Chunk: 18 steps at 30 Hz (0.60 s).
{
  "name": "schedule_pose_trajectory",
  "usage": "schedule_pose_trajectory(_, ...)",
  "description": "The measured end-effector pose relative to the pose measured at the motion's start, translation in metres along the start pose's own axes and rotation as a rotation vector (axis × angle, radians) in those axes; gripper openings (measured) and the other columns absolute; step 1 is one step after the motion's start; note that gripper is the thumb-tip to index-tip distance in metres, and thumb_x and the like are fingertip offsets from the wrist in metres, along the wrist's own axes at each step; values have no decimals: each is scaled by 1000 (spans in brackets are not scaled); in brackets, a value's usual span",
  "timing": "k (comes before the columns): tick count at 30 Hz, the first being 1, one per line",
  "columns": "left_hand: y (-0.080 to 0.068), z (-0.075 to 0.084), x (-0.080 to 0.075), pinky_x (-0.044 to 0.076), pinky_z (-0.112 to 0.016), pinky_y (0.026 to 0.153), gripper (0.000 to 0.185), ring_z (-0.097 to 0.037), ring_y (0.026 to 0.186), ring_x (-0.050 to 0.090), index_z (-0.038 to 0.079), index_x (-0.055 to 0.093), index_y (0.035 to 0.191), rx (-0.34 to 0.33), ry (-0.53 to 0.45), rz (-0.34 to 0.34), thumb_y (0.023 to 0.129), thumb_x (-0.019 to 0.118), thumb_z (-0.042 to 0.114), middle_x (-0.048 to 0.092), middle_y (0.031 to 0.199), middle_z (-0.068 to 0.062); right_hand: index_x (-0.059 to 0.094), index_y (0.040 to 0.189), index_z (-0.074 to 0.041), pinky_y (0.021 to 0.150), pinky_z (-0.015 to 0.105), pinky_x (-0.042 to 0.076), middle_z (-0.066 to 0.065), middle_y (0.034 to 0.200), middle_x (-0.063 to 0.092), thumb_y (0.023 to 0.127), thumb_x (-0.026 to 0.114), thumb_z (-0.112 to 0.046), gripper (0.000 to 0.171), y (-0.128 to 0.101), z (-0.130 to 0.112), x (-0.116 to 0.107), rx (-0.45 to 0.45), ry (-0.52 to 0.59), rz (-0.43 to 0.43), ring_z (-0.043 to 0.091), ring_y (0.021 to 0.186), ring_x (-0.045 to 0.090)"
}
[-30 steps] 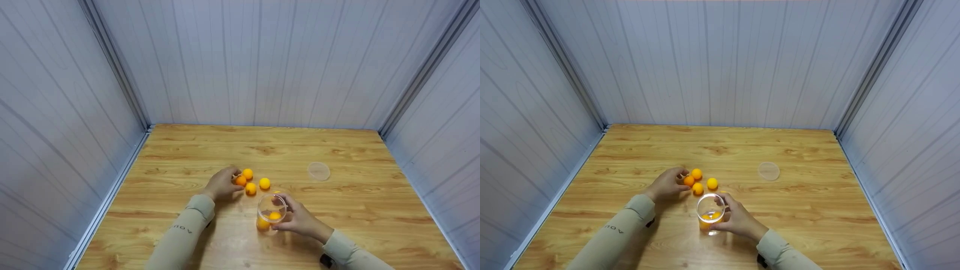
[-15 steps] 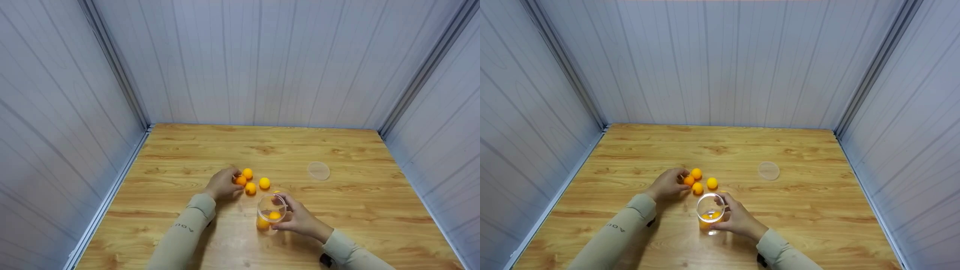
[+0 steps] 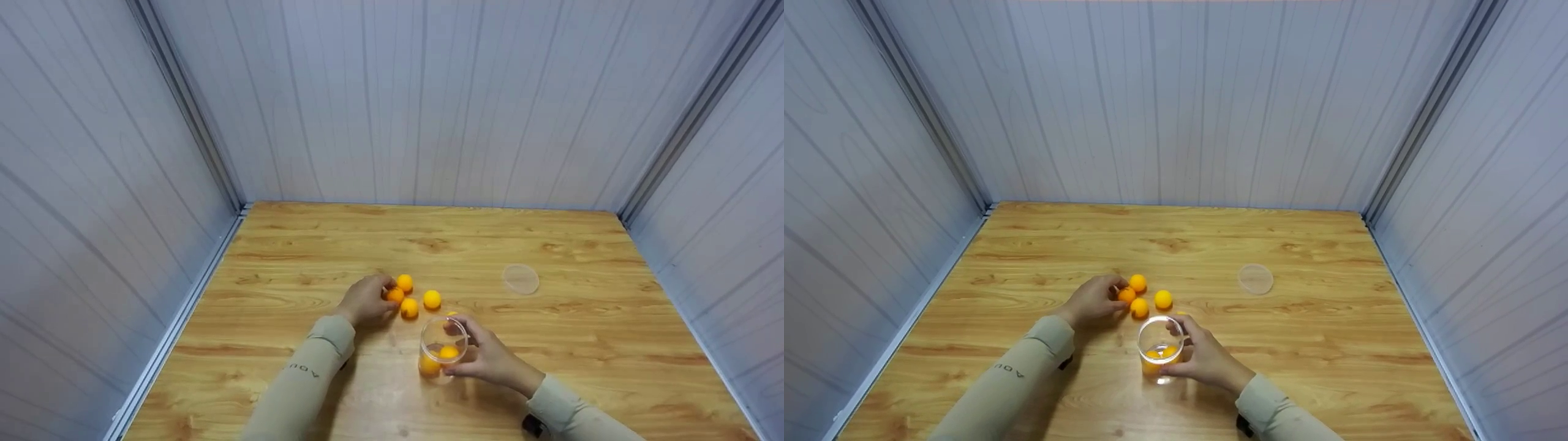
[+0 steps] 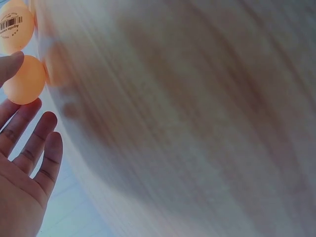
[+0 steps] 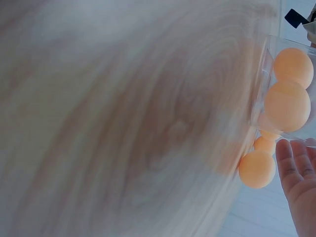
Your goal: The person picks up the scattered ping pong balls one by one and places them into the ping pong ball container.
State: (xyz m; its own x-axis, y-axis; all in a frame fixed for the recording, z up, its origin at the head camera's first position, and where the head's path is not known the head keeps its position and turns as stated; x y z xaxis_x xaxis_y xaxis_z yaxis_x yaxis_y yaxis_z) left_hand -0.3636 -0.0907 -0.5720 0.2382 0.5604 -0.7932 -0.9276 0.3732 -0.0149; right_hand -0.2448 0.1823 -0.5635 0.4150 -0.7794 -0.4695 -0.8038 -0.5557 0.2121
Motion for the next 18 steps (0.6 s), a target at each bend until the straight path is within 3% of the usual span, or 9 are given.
schedule_pose_trajectory(8, -4, -1, -4, 57, -48, 99, 36, -26, 106, 68, 8, 73, 127, 21, 18, 9, 96, 82, 24, 76, 120, -9, 49, 148, 2, 106, 53, 57, 28, 141, 65, 83, 96, -24, 84, 0, -1, 0, 9, -4, -1, 47, 131, 63)
schedule_pose_trajectory(18, -13, -5, -14, 58, -50, 102, 36, -29, 113, 70, 6, 73, 128, 6, 17, 23, 98, 82, 26, 76, 125, -10, 51, 147, -3, 106, 49, 58, 27, 140, 66, 84, 96, -22, 80, -1, 0, 1, 4, -7, 7, 47, 131, 63)
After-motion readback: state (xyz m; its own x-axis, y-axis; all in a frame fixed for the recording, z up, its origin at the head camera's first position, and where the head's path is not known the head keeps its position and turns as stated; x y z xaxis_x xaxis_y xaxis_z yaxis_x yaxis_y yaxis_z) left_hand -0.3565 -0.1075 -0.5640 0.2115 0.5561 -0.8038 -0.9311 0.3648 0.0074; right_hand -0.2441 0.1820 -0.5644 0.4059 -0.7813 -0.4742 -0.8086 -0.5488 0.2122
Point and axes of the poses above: each hand's wrist, its own y-axis towards the middle knuckle, its own x-axis out of the palm, z = x × y, the point moved 4 cm from there along y, towards the middle knuckle
